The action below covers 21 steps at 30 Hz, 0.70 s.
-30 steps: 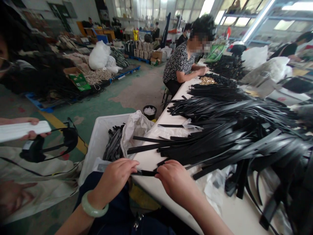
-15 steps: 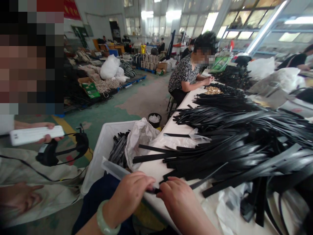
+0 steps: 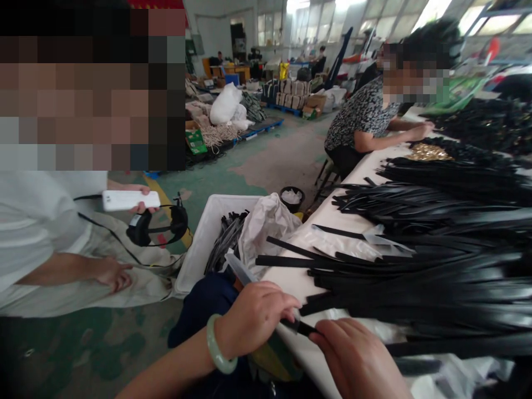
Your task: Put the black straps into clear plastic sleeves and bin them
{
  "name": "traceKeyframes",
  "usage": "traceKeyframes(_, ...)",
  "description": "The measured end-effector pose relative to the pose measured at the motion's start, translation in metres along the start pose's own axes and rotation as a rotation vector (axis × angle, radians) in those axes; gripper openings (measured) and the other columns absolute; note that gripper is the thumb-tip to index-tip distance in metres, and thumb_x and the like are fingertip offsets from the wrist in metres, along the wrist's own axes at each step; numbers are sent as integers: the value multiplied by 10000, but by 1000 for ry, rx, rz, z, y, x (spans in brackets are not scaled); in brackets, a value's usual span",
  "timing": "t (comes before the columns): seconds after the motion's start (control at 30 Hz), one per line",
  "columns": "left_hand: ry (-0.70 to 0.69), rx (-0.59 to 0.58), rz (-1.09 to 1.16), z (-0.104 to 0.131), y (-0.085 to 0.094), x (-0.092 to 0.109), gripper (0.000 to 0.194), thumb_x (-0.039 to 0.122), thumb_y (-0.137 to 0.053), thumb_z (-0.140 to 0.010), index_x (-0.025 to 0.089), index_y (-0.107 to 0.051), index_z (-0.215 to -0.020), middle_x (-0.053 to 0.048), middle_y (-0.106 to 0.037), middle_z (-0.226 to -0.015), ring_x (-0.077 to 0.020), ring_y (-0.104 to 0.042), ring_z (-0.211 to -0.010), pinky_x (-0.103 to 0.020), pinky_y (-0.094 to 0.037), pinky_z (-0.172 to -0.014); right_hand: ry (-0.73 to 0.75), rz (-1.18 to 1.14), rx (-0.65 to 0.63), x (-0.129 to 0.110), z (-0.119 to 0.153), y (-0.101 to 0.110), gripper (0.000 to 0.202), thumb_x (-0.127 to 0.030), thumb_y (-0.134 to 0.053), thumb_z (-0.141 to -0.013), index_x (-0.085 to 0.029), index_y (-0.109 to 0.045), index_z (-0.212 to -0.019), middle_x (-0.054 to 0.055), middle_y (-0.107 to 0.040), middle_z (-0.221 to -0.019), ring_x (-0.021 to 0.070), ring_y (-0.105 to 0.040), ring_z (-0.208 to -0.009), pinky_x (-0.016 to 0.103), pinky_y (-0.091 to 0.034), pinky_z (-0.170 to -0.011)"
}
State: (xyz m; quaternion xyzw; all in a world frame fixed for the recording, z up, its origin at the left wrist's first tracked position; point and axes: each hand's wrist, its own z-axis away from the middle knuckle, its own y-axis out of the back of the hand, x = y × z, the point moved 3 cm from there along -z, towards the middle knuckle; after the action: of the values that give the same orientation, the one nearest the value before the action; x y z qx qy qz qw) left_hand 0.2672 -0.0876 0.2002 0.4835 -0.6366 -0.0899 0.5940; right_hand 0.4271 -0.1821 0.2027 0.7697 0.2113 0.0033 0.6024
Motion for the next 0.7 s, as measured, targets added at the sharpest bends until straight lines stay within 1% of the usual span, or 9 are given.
traceKeyframes(0.13,-32,30,-123,3,3,-3,251,190,-403,-950,131,-618,-1066,-61,-715,-871,-160,-651,-830,-291,-502,-785,15,-1,49,6,3,20,246,-327,-454,-945,-230,-645,-825,40,-679,-684,157,-635,-540,240,-483,-488)
traceKeyframes(0.2,-64,58,-128,2,2,-2,255,192,-390,-955,124,-610,-1066,-68,-714,-874,-160,-652,-836,-290,-505,-789,1,-25,63,5,2,27,237,-350,-471,-935,-236,-641,-815,41,-683,-682,158,-636,-526,233,-486,-467)
traceKeyframes(0.27,-126,59,-85,1,-2,3,272,185,-362,-960,121,-596,-1084,-69,-718,-901,-153,-655,-843,-285,-502,-817,-26,-78,49,-1,-2,27,241,-343,-467,-937,-242,-634,-796,36,-684,-667,159,-641,-524,225,-497,-470)
traceKeyframes(0.37,-189,33,-58,-1,-8,12,305,197,-329,-965,124,-588,-1110,-79,-720,-954,-163,-655,-854,-294,-498,-844,-91,-180,29,-11,-6,15,284,-309,-408,-961,-238,-635,-806,35,-699,-681,159,-660,-547,213,-518,-493)
traceKeyframes(0.47,-158,-4,-11,-2,-11,16,296,203,-347,-962,129,-578,-1131,-68,-719,-937,-161,-652,-835,-292,-491,-854,-167,-257,-3,-15,-2,-1,211,-334,-474,-940,-222,-648,-903,50,-734,-778,177,-700,-639,215,-552,-558)
traceKeyframes(0.53,-131,-17,43,-3,-10,16,288,222,-372,-963,128,-572,-1147,-73,-712,-956,-165,-649,-888,-289,-479,-888,-201,-281,-39,-15,2,-8,183,-346,-537,-910,-218,-656,-963,57,-743,-831,191,-712,-694,225,-564,-602)
traceKeyframes(0.57,-109,-15,72,-3,-8,14,295,254,-394,-964,124,-568,-1163,-87,-702,-1004,-171,-642,-932,-288,-474,-902,-209,-287,-57,-15,3,-9,180,-340,-542,-908,-223,-664,-970,55,-741,-833,191,-710,-700,226,-564,-609)
traceKeyframes(0.63,-41,-19,138,-3,-4,6,377,360,-480,-934,119,-546,-1216,-120,-657,-1134,-186,-625,-993,-286,-476,-901,-193,-292,-88,-14,5,-4,192,-312,-509,-927,-240,-687,-928,42,-728,-782,177,-696,-664,218,-552,-589)
traceKeyframes(0.7,-4,-91,202,-1,-1,-6,509,458,-602,-845,128,-547,-1229,-127,-638,-1168,-201,-623,-989,-287,-481,-883,-130,-283,-113,-9,6,9,216,-291,-497,-931,-257,-706,-891,32,-705,-718,165,-677,-618,206,-538,-555)
